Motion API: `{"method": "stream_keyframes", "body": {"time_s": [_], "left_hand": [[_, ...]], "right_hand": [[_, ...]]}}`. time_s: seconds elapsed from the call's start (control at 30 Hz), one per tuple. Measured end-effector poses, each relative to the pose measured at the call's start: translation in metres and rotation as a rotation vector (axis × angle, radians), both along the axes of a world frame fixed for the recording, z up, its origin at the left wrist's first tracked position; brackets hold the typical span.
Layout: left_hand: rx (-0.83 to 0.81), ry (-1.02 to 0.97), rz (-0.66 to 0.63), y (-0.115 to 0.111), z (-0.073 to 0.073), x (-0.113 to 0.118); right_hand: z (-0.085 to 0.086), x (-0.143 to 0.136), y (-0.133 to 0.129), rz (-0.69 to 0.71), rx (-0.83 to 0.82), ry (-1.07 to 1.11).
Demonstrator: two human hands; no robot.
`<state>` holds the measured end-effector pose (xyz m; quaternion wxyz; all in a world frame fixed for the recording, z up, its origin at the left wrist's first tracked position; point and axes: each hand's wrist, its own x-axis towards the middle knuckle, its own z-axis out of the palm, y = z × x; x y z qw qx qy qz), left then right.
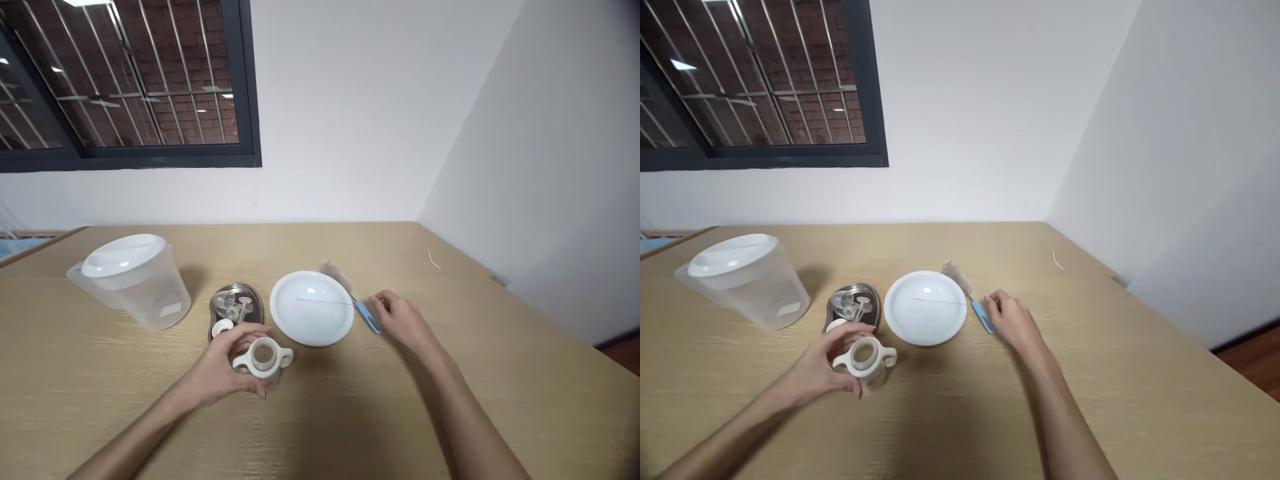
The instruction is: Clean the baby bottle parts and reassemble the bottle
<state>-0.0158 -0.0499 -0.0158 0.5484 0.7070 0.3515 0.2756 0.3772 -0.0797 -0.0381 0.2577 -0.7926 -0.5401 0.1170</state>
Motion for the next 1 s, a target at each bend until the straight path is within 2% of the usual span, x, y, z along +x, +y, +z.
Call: {"method": "stream_keyframes", "body": {"time_s": [0.2, 0.47, 0.7, 0.8, 0.87, 0.93, 1.0], "left_hand": [[-0.002, 0.036, -0.01, 0.006, -0.01, 0.002], [0.016, 0.092, 0.004, 0.006, -0.008, 0.004], [0.138, 0.153, -0.007, 0.007, -0.011, -0.003], [0.134, 0.16, 0.005, 0.005, -0.013, -0.006], [0.147, 0.159, -0.002, 0.003, -0.012, -0.008], [0.183, 0.138, -0.018, 0.004, -0.011, -0.014], [0.227, 0.07, -0.029, 0.008, -0.008, -0.023]], "right_hand": [[-0.003, 0.0, 0.004, -0.026, 0.035, -0.014], [-0.008, 0.001, 0.004, -0.053, 0.133, 0.028], [0.002, -0.002, 0.004, -0.116, 0.371, 0.127], [0.016, -0.009, 0.006, -0.17, 0.559, 0.184], [0.032, -0.022, 0.003, -0.177, 0.698, 0.232], [0.057, -0.045, -0.008, -0.117, 0.809, 0.287], [0.089, -0.08, -0.029, -0.016, 0.89, 0.34]]}}
